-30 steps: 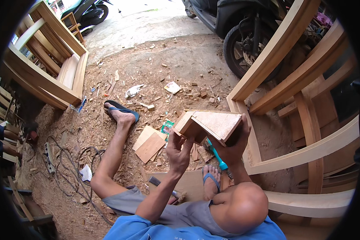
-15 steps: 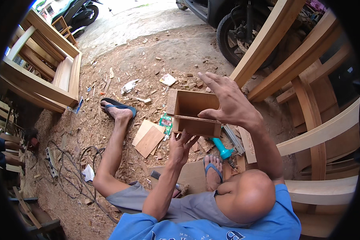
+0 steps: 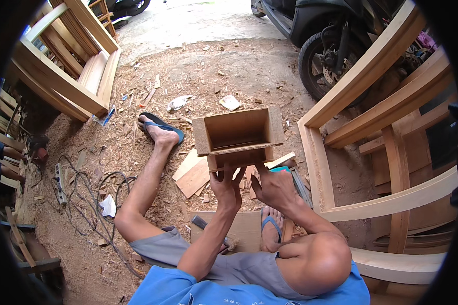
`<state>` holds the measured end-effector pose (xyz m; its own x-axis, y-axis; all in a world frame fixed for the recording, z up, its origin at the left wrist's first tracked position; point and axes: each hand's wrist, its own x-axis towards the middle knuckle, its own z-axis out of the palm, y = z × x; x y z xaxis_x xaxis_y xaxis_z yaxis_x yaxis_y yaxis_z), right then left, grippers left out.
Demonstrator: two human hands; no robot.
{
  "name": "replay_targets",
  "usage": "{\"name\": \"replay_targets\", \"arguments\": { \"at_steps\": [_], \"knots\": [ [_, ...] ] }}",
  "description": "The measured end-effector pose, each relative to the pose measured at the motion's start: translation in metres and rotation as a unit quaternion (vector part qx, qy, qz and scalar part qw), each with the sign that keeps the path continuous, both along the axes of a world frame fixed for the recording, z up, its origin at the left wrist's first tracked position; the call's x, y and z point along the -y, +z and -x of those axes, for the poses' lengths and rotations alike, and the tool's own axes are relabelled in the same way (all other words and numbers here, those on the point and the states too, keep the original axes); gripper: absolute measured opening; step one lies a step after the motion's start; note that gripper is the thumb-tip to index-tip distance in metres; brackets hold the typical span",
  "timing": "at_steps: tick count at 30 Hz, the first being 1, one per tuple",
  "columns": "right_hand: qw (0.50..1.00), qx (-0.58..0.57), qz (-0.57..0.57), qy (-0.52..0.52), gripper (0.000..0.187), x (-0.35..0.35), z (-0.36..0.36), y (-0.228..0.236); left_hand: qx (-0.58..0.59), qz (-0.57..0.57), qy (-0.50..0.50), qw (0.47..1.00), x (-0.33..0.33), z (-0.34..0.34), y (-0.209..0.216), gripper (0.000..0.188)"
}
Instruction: The person sits on the floor and assembles small wooden boxes by aligning cut pieces and fastening them with a handheld nail gun. They repeatedly pick up pieces, fit them together, and drive nails to secure joints.
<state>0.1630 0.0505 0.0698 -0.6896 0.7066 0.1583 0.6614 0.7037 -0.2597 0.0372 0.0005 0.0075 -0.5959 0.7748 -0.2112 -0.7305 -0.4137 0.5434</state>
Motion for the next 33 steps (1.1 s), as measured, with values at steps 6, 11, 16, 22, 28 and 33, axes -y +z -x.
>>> {"name": "replay_targets", "arguments": {
  "at_steps": [6, 11, 16, 22, 28, 33],
  "knots": [
    [0.999, 0.022, -0.009, -0.036, 0.055, -0.01, 0.005, -0.006, 0.024, 0.034, 0.045, 0.998, 0.001, -0.012, 0.007, 0.048],
    [0.994, -0.099, -0.003, 0.048, 0.05, -0.004, 0.004, -0.004, 0.025, 0.03, 0.053, 0.998, -0.002, -0.022, 0.01, 0.046],
    [0.981, -0.165, -0.057, 0.088, 0.054, -0.004, 0.012, -0.003, 0.002, 0.051, 0.033, 0.998, 0.0, -0.029, 0.009, 0.044],
    [0.993, -0.114, 0.03, 0.011, 0.057, -0.004, 0.007, -0.006, -0.005, 0.028, 0.04, 0.999, -0.001, -0.03, 0.009, 0.043],
    [0.992, -0.121, 0.029, -0.03, 0.054, -0.008, 0.0, -0.007, 0.01, 0.017, 0.048, 0.999, -0.004, -0.028, 0.011, 0.045],
    [0.985, -0.163, 0.026, -0.04, 0.057, -0.006, -0.007, -0.003, -0.007, 0.027, 0.032, 0.999, -0.003, -0.025, 0.013, 0.05]
  ]
}}
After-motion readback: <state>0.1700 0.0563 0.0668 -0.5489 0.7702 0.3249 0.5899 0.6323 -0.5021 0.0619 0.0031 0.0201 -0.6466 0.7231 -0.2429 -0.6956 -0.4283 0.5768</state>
